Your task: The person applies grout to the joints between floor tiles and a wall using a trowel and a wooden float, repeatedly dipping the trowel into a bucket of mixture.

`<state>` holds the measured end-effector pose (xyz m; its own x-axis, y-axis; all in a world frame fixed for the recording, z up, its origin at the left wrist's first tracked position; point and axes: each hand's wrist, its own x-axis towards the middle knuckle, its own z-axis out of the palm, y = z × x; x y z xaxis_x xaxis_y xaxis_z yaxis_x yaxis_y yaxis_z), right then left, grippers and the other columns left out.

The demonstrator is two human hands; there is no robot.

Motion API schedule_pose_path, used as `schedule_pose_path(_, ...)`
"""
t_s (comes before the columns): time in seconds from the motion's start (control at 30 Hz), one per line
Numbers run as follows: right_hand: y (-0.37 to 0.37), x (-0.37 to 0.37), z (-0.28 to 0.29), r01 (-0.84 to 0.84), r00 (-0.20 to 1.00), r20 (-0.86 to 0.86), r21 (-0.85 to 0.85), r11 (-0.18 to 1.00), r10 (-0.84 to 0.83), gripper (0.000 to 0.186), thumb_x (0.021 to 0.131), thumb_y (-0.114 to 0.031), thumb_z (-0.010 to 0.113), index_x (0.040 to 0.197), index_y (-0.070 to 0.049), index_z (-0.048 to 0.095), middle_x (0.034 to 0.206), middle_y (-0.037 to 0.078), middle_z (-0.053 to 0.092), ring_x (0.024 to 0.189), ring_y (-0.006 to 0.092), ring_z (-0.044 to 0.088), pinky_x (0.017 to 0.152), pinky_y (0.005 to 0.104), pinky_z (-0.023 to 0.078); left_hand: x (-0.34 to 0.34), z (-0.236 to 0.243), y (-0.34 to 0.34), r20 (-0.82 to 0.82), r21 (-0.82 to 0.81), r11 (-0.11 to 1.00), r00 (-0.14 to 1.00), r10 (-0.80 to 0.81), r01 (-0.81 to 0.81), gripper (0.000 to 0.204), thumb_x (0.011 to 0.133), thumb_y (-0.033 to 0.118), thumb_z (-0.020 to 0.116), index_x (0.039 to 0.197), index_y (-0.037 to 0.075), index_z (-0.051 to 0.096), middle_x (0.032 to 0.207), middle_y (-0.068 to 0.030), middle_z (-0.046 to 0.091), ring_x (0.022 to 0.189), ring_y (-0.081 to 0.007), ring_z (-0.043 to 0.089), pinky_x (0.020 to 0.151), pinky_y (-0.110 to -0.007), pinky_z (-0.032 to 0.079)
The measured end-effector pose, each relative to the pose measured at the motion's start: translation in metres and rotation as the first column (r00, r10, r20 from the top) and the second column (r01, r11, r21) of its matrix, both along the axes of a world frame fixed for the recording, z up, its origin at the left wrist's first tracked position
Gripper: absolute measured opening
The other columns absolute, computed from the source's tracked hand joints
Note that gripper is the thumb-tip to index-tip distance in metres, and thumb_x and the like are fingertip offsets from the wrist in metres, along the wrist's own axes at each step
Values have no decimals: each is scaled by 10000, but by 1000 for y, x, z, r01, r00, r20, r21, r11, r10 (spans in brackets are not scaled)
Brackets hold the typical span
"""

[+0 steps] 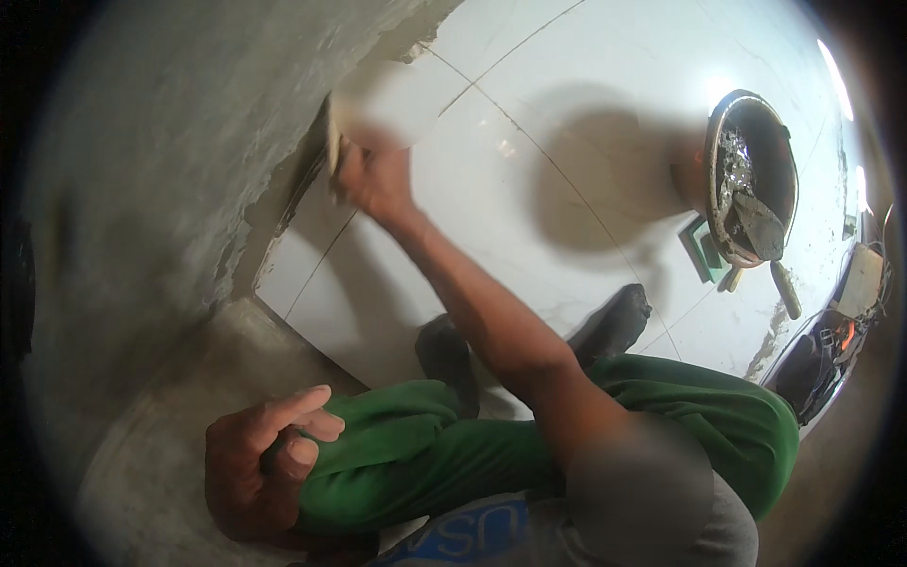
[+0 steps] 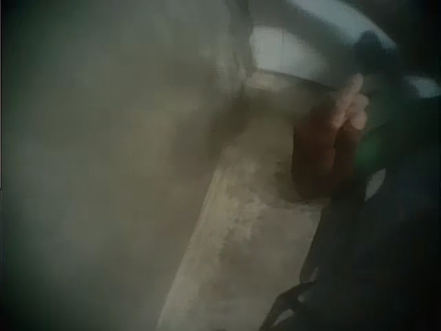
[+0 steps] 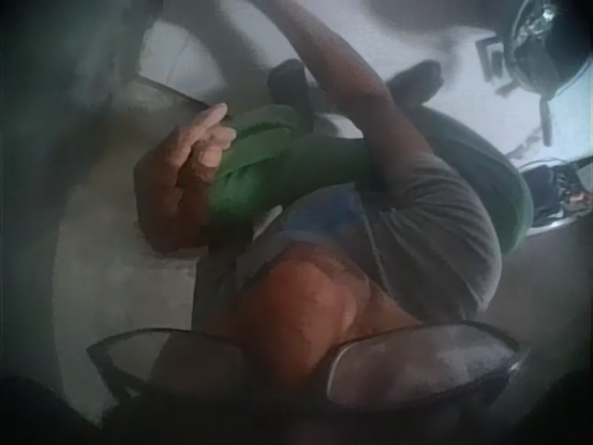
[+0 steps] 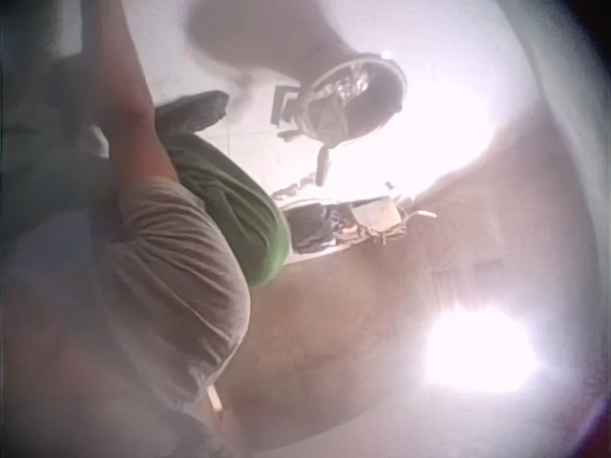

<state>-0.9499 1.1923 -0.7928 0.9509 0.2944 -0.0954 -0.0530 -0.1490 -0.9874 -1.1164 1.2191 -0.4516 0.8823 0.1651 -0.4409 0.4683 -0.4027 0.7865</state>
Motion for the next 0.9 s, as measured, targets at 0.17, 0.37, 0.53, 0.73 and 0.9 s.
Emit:
schedule_pose_path(0.17,-21,-1,-21,-21,998,67,73,997,16,350,1007,-196,646,1266,20,737,949,256,738,879,383,745,822,453,580,-2,13,-4,-15,29,998,998,-53,54,414,1078,309,646,1319,-23,702,894,-173,792,740,-219,755,704,-348,597)
schedule_pose_path(0.37,-82,155,-18,176,984,-68,174,969,-166,482,1068,-282,651,1372,92,674,858,82,711,691,126,613,623,312,534,0,25,3,-101,-41,998,993,-53,49,361,1071,182,645,1398,40,697,1074,-169,799,936,-274,783,854,-379,604)
schedule_pose_path(0.53,-85,202,-17,156,986,-91,237,959,-138,524,1061,-348,730,1365,78,698,890,48,705,694,91,582,607,257,494,-3,22,9,-37,-10,996,995,-94,93,354,1069,156,624,1396,46,703,1051,-160,802,910,-257,784,851,-369,604)
schedule_pose_path(0.73,-43,135,-43,150,989,-7,139,979,-151,384,1070,-237,569,1202,74,751,756,140,766,667,171,721,639,375,601,-7,21,8,-52,44,992,992,-115,117,347,1069,166,639,1390,50,707,1048,-154,801,891,-253,786,847,-363,610)
schedule_pose_path(0.9,-18,21,-31,14,996,-87,93,996,-6,410,1062,-232,653,1327,73,720,885,48,718,784,93,606,709,304,537,-23,-5,18,196,-147,989,980,27,2,449,1087,344,637,1327,-32,686,889,-153,785,694,-189,704,664,-332,554)
